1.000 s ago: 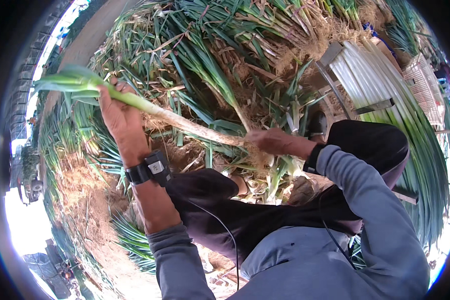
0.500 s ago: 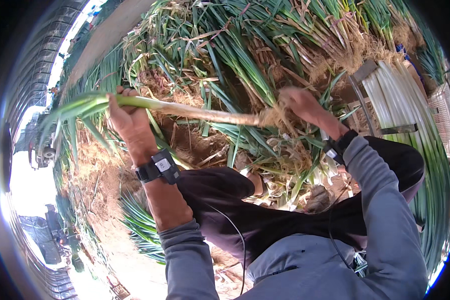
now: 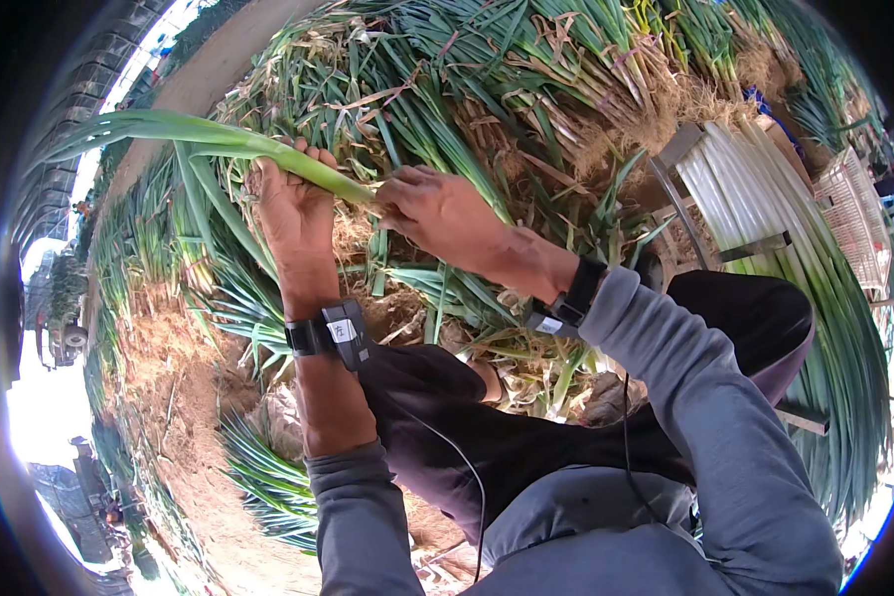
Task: The person peels the outer layers and roots from leeks by hand one at a time and places the cleaned leeks onto a metal stand.
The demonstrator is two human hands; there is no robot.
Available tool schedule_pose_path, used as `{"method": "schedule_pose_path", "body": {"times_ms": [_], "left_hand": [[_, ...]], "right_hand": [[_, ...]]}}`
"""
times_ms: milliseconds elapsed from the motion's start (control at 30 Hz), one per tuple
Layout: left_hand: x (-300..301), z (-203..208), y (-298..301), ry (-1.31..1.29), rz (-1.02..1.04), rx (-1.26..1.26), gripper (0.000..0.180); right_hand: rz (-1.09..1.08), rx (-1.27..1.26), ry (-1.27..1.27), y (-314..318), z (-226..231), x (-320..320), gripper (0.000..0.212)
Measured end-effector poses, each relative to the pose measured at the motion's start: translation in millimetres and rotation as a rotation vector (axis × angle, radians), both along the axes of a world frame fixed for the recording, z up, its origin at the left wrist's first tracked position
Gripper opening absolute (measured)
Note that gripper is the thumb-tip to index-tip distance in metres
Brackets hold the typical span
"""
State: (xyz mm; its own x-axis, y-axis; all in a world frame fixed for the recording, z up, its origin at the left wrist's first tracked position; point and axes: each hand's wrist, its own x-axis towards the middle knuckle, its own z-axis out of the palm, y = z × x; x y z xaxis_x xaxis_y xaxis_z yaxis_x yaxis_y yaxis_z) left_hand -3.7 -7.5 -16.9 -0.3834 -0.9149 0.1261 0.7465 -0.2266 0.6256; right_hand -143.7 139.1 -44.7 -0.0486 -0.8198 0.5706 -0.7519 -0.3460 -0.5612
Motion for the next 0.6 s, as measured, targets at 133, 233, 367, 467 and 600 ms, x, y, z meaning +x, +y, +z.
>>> {"method": "schedule_pose_path", "body": {"times_ms": [133,233,367,467,600], "left_hand": [[-1,-4,0,0.070,-0.071,0.029,0.036],[0,-6,1,0.024,-0.014,0.101,0.035],[12,-5,-6,-0.008,0.054,0.050,0.032],[10,-14,-9,0.018,-0.046,0.067,0.034],[6,-28,4,-0.045,0.086,0.078,0.041]], "right_hand": [[0.156,0.132,-0.114,-10,6,-16,0.017],[0.165,0.196,-0.006,1,3,-16,0.015],[0.158,0.473,-0.083,49,1,-22,0.015],[0.132,0.451,-0.080,97,-67,-43,0.018],[0.131,0.775,0.217,171,-165,-58,0.021]]}}
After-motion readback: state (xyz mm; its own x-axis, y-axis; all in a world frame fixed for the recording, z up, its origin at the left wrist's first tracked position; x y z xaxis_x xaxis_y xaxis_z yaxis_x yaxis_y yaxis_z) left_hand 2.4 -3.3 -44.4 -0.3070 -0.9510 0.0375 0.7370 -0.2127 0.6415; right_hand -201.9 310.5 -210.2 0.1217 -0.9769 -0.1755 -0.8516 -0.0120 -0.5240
